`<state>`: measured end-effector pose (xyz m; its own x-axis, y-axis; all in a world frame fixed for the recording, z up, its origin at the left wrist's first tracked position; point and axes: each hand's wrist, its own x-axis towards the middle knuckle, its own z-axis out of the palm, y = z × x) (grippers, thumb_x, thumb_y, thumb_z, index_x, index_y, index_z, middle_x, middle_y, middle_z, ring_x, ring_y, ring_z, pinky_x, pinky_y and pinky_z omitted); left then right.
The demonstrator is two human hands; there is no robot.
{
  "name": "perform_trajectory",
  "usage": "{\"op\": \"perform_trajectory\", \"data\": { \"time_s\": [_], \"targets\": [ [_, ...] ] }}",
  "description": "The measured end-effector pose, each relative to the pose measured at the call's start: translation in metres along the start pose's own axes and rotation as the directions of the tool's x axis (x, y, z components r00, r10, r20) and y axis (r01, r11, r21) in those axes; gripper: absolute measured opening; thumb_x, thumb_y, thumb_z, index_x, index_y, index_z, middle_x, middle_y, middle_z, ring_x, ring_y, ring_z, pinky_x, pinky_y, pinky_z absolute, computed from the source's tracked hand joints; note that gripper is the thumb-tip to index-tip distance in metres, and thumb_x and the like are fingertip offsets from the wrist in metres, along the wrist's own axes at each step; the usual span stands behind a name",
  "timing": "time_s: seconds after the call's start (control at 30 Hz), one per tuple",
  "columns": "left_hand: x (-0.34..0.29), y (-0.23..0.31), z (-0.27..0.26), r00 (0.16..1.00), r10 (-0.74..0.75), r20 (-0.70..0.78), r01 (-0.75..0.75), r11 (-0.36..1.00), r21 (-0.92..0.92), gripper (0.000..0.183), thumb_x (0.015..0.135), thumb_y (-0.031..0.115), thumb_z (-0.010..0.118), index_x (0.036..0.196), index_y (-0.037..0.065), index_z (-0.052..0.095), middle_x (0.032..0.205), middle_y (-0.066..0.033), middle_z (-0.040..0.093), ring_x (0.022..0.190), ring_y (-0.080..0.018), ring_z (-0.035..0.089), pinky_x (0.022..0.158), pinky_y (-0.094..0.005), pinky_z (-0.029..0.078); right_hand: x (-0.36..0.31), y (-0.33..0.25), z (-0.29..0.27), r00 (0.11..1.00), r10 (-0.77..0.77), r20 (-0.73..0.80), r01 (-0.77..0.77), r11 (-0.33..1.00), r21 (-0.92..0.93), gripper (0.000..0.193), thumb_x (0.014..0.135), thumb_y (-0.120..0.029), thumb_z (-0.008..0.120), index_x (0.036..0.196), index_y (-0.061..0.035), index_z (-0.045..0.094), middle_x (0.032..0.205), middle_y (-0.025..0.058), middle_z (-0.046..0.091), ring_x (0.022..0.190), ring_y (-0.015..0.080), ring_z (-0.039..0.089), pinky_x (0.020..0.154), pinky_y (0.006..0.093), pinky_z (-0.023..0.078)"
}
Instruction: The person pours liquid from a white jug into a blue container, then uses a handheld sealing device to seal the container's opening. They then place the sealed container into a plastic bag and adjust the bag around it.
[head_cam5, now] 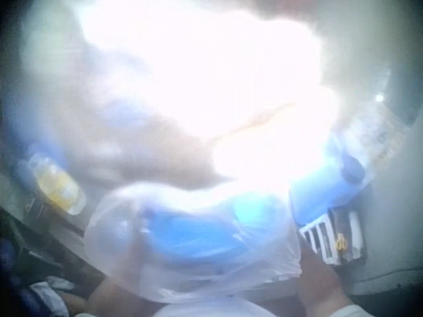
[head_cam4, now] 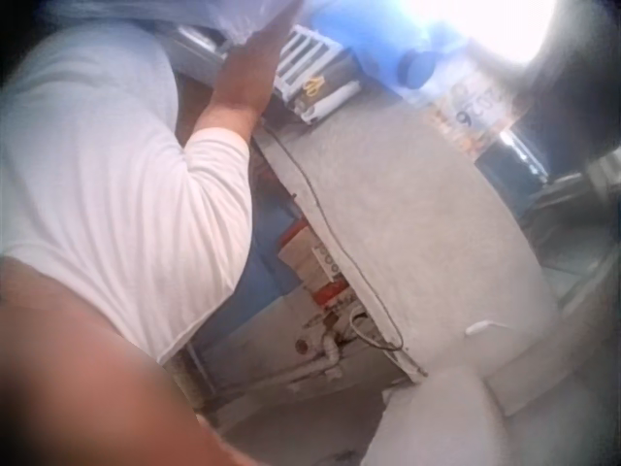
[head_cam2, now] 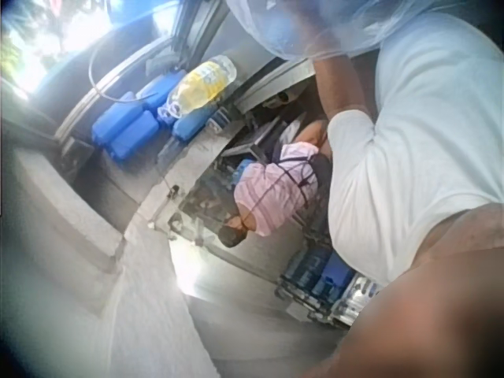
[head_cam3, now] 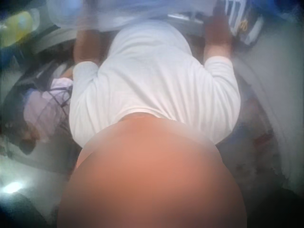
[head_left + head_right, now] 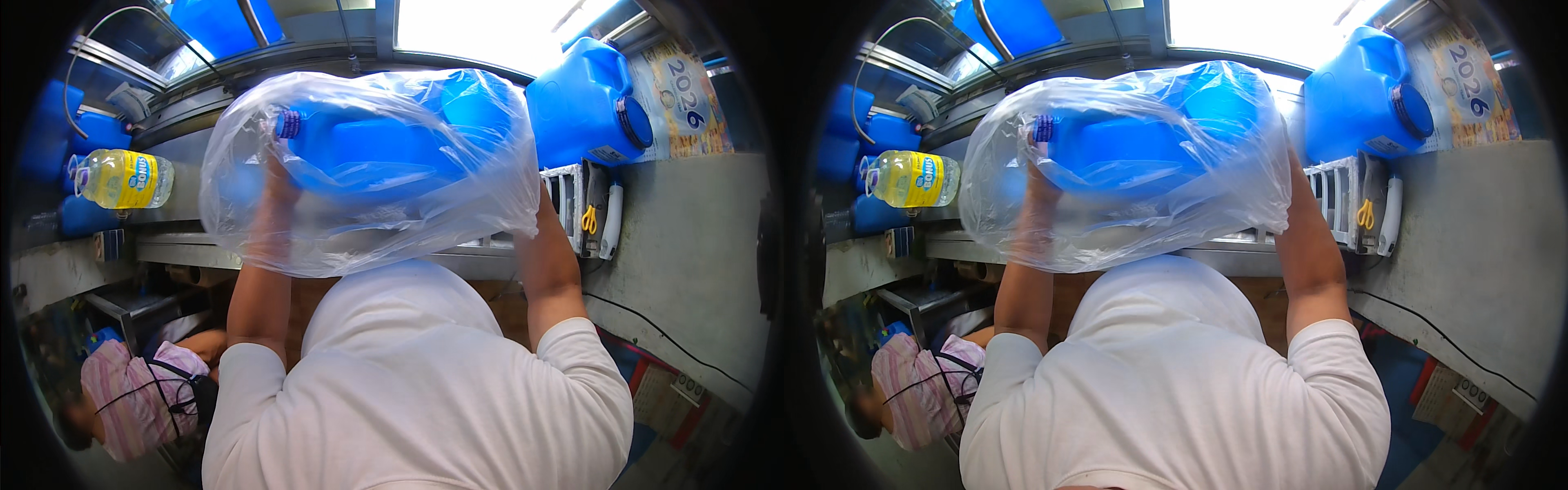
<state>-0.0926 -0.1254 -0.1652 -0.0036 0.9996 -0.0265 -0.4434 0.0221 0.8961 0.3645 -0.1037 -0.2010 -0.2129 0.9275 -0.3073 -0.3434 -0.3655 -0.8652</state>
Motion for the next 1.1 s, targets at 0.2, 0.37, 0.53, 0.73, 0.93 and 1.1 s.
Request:
{"op": "perform_trajectory", "data": {
  "time_s": [0.2,0.37,0.53,0.73,0.93,1.1],
  "targets": [
    [-0.001,0.05,-0.029,0.995,-0.051,-0.083,0.037,0.986,-0.16,0.043,0.101,0.037,0.047,0.131,0.006,0.051,0.12,-0.0094,0.059,0.11,-0.021,0.056,0.102,-0.0352,0.045,0.016,0.021,0.058,0.993,0.06,0.106,-0.09,0.947,0.309,0.056,0.104,-0.048,0.038,0.137,-0.0042,0.048,0.126,0.0119,0.057,0.118,0.0251,0.053,0.105,0.0372,0.04],
    [-0.005,0.073,-0.081,0.995,0.053,-0.08,-0.047,0.996,0.077,0.038,0.1,0.031,0.05,0.128,0.005,0.054,0.116,-0.0095,0.06,0.105,-0.0211,0.057,0.098,-0.0332,0.047,0.003,0.007,0.145,0.985,-0.021,-0.172,0.034,0.997,0.074,0.057,0.102,-0.049,0.04,0.137,-0.005,0.048,0.126,0.0113,0.058,0.12,0.0257,0.052,0.105,0.0405,0.039],
    [0.013,0.108,-0.149,0.968,0.244,-0.052,-0.178,0.823,0.539,0.034,0.099,0.025,0.052,0.125,0.004,0.057,0.111,-0.0095,0.061,0.101,-0.0211,0.059,0.094,-0.0311,0.05,-0.078,-0.052,0.209,0.665,-0.727,0.172,0.523,0.289,-0.802,0.053,0.097,-0.046,0.052,0.137,-0.0107,0.049,0.125,0.0137,0.059,0.127,0.0327,0.049,0.108,0.0511,0.034],
    [0.027,0.115,-0.203,0.94,0.341,0.023,-0.306,0.809,0.502,0.027,0.094,0.015,0.057,0.117,0.0,0.063,0.106,-0.0088,0.065,0.095,-0.021,0.062,0.087,-0.0324,0.052,-0.082,-0.081,0.228,0.629,-0.678,0.38,0.368,-0.171,-0.914,0.01,0.083,-0.011,0.073,0.091,-0.0076,0.068,0.125,0.0114,0.062,0.129,0.0383,0.049,0.107,0.0498,0.036],
    [0.021,0.126,-0.208,0.996,0.059,-0.069,0.054,0.234,0.971,0.037,0.095,0.023,0.06,0.124,0.0,0.06,0.119,-0.0158,0.066,0.109,-0.02,0.063,0.093,-0.0346,0.049,-0.015,-0.086,0.169,0.845,-0.522,-0.115,0.148,0.435,-0.888,0.022,0.092,-0.02,0.06,0.102,-0.0018,0.065,0.106,0.0136,0.068,0.1,0.0235,0.063,0.088,0.0349,0.048],
    [0.013,0.168,-0.133,0.741,0.671,0.023,-0.517,0.548,0.658,0.047,0.092,0.03,0.067,0.131,0.005,0.057,0.129,-0.0137,0.061,0.121,-0.0236,0.057,0.103,-0.0362,0.043,-0.02,-0.04,0.161,0.886,-0.45,-0.114,0.204,0.598,-0.775,0.019,0.089,-0.017,0.062,0.101,-0.0015,0.065,0.094,0.0091,0.069,0.087,0.0168,0.061,0.079,0.0327,0.048]
  ]
}}
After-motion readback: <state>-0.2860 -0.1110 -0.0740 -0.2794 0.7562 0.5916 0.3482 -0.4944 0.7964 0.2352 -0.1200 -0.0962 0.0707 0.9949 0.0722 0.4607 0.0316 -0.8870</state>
